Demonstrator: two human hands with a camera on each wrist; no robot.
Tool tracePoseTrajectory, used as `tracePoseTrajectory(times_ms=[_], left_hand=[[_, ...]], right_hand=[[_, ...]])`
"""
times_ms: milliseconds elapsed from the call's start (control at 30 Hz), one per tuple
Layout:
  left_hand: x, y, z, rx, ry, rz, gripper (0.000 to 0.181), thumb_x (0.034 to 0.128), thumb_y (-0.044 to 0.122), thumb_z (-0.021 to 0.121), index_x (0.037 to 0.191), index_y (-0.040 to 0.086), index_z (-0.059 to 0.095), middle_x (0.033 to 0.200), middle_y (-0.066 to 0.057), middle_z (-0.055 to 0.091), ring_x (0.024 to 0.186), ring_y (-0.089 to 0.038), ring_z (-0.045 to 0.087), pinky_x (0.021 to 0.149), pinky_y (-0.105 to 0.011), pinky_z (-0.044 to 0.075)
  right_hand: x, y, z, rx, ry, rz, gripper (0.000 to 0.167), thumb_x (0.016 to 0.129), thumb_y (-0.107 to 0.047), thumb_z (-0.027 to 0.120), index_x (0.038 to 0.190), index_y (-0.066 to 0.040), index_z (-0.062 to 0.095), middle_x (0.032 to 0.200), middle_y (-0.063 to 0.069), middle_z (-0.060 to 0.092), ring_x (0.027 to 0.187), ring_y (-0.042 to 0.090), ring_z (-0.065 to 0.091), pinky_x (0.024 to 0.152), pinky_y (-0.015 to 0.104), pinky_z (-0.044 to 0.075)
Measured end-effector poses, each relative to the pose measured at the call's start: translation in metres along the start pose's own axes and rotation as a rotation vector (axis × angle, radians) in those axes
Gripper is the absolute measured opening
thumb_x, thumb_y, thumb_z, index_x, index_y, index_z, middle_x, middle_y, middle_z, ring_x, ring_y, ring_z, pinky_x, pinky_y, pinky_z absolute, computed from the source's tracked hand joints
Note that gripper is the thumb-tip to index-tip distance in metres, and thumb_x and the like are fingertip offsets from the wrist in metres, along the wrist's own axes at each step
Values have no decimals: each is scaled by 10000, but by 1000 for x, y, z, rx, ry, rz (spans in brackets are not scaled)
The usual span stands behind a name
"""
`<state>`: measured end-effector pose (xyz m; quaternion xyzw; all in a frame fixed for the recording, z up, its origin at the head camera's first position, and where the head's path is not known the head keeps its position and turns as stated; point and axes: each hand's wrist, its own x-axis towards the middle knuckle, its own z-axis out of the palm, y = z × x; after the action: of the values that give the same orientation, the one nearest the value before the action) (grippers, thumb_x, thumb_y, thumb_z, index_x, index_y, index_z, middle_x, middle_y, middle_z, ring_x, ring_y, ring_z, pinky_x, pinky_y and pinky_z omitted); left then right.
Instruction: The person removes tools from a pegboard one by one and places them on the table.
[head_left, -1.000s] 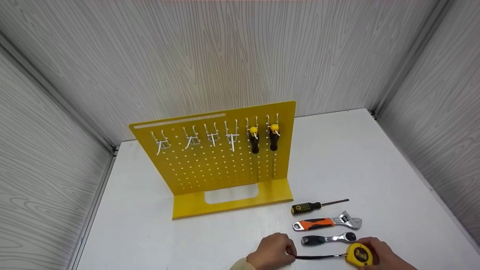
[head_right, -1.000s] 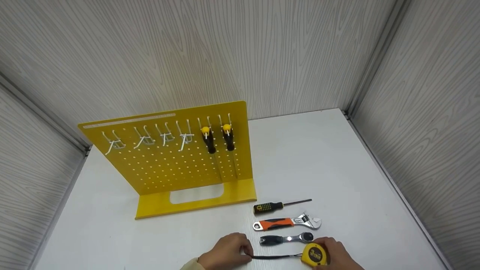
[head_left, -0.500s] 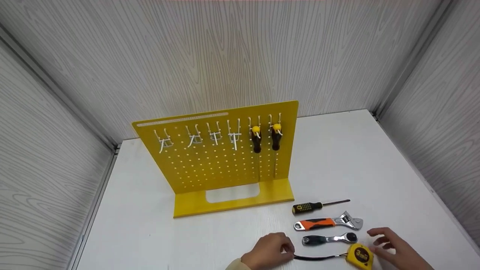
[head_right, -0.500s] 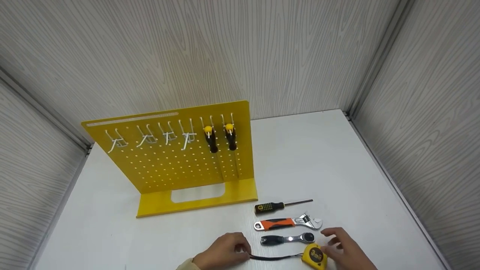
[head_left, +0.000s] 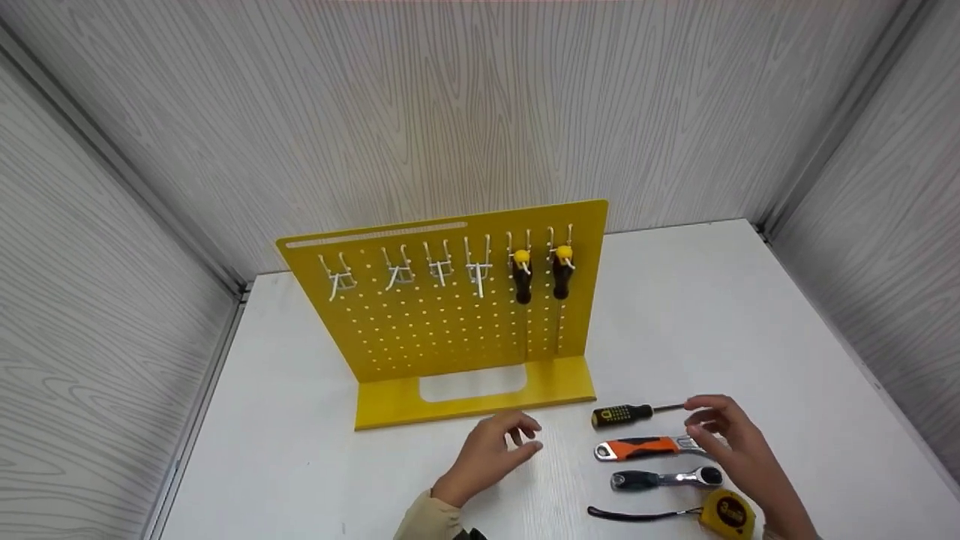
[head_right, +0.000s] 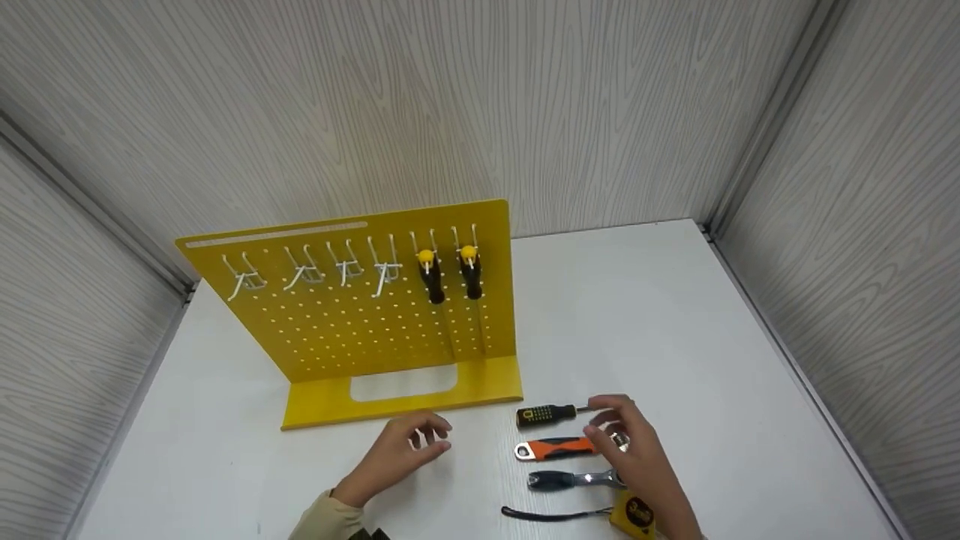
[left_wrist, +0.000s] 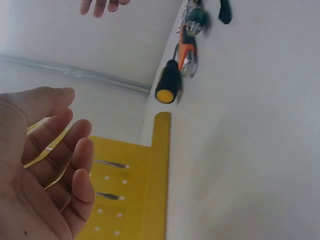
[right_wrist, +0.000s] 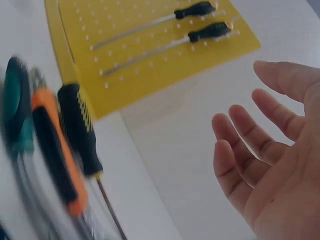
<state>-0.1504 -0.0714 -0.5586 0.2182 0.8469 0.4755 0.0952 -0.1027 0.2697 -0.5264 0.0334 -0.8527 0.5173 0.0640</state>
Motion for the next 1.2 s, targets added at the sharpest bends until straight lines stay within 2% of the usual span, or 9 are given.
tracePoseTrajectory(times_ms=[233,333,400,567,700,800,1000,1100,1200], left_hand=[[13,21,-37,64,145,67,244,896,273,686,1115,170,653,1016,-35,675,840,-167,596,728,-255,476],[19,30,-48,71,196,83,295,896,288,687,1154,156,634,1056,-26,659,864,-198,597,738,-283,484],[24,37,-55,70,211,88,345,895,310,685,1193,156,608,1090,-17,640,885,-209,596,741,-300,480],[41,52,-69,69,213,100,485,884,318,699,1305,162,515,1151,-46,605,947,-191,593,783,-302,490],[52,61,-76,82,232,122,568,866,294,723,1349,141,468,1164,-65,604,971,-217,603,832,-339,510],[58,66,-79,81,253,118,589,866,296,722,1363,133,450,1180,-64,606,988,-246,606,842,-367,509],[65,76,-77,48,311,134,559,874,266,716,1344,89,471,1168,-68,621,1004,-272,617,839,-403,521],[69,77,-74,57,354,140,556,872,267,717,1337,81,475,1185,-95,624,1043,-265,608,836,-412,517],[75,76,-70,52,408,117,561,865,281,724,1333,94,478,1209,-104,613,1097,-278,592,867,-459,501]], right_hand=[[30,-18,36,234,36,-170,346,896,103,566,1229,27,513,1125,46,577,915,92,610,777,183,489],[44,-20,53,286,41,-225,374,904,99,556,1261,38,464,1132,57,562,928,63,597,784,168,490],[53,-21,64,311,37,-243,406,911,87,553,1292,45,419,1146,14,547,939,64,593,812,159,488],[73,-25,91,372,0,-178,471,930,31,562,1348,33,345,1198,-33,518,982,65,590,859,159,486],[81,-28,111,402,-59,-117,509,936,-2,573,1384,13,333,1278,111,495,1040,67,582,889,181,482],[86,-31,124,383,-101,-104,535,936,-12,579,1407,20,327,1328,215,466,1104,129,575,907,205,469],[95,-39,147,348,-133,-75,554,933,-83,612,1417,-5,354,1372,197,474,1219,356,517,942,261,442],[100,-43,157,336,-128,-71,569,925,-110,630,1422,-28,366,1386,185,474,1241,371,497,985,362,434],[105,-44,165,339,-123,-57,589,920,-136,643,1432,-59,362,1419,162,447,1263,352,480,1025,482,402]])
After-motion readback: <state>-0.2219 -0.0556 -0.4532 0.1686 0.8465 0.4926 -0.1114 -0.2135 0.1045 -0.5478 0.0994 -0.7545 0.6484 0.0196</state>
